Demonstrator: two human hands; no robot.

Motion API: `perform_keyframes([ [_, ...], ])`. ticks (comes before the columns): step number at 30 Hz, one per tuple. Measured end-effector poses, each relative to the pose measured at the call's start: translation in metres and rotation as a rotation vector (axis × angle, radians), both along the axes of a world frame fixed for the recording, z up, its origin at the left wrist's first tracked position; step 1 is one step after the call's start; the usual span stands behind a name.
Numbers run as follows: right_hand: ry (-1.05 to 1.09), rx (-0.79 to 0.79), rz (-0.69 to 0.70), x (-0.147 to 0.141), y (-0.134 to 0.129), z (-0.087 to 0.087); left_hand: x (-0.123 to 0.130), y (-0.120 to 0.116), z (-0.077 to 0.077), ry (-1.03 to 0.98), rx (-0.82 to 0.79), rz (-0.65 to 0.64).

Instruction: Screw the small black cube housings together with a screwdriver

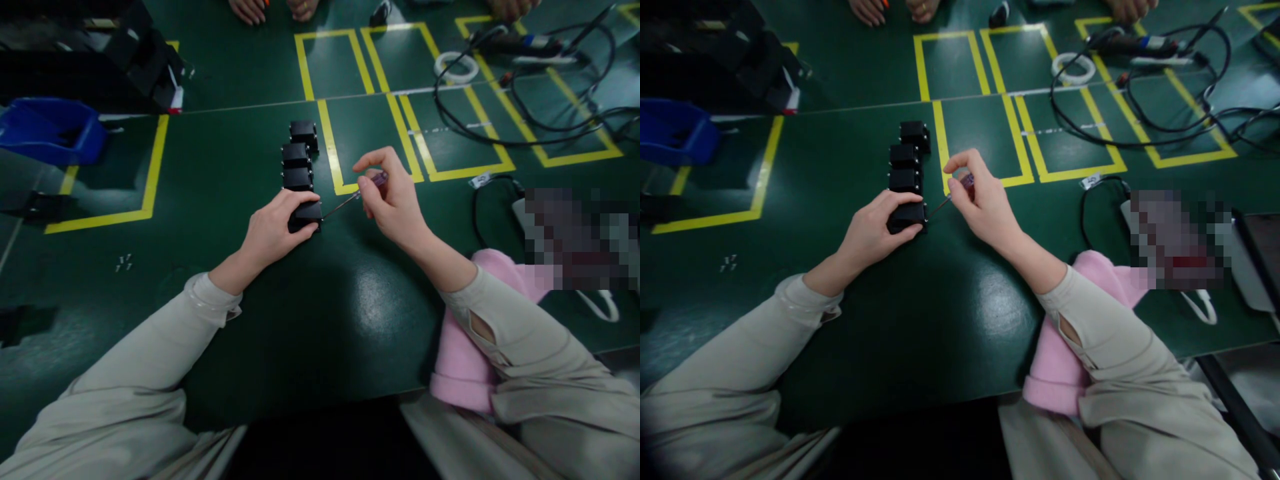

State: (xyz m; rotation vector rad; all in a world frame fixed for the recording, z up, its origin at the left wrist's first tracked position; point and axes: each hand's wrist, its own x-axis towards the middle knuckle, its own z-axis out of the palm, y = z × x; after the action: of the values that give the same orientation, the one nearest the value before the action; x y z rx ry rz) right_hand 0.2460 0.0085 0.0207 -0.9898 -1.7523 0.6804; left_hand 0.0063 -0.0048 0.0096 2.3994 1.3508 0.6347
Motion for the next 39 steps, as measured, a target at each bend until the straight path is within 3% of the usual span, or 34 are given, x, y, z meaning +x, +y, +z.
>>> perform_keyframes([
  [39, 0.004, 0.027, 0.011, 0.0003, -0.0012, 0.0038, -0.0004, 0.0005, -0.0013, -0.008, -0.001, -0.003],
])
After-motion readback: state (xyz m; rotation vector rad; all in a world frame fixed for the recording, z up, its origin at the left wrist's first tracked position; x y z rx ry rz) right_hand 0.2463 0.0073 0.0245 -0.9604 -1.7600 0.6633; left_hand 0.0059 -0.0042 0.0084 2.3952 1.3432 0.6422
